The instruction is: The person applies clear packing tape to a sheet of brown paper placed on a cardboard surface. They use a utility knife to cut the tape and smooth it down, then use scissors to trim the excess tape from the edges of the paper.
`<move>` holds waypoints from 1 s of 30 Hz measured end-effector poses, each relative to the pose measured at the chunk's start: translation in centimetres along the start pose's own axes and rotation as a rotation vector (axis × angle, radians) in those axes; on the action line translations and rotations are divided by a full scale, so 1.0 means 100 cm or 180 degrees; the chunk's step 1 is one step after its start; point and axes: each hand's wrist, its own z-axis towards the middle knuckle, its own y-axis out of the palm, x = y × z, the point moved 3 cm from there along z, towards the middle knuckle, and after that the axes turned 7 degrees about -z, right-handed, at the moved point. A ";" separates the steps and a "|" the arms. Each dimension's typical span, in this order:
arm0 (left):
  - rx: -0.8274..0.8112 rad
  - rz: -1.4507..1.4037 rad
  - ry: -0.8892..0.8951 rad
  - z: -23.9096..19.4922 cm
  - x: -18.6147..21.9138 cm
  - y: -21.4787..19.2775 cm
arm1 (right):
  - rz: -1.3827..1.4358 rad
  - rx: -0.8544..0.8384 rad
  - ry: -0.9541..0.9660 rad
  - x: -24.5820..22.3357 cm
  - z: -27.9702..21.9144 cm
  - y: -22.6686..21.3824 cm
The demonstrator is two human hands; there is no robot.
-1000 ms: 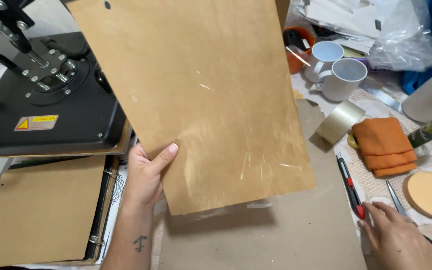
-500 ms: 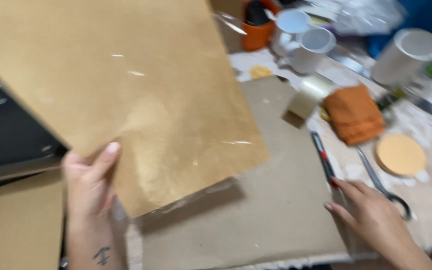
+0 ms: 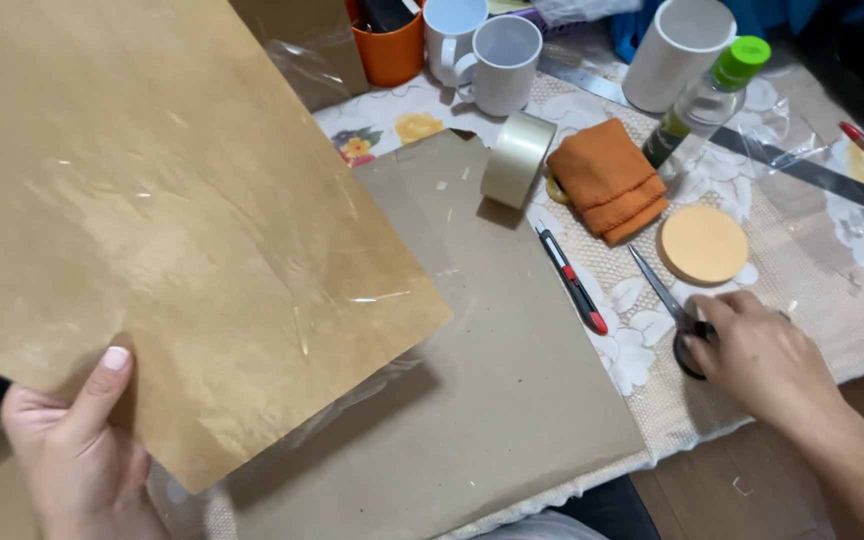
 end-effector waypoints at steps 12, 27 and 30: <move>-0.0185 -0.0475 -0.0157 0.008 0.006 0.003 | 0.1237 0.1648 -0.0423 0.100 0.071 0.185; -0.0124 -0.0498 0.0379 -0.004 0.054 -0.010 | 0.3184 0.0593 -0.3148 -0.141 -0.062 -0.023; -0.0183 -0.0573 0.0482 -0.011 0.062 -0.014 | 0.3352 0.0554 -0.2906 -0.162 -0.078 -0.049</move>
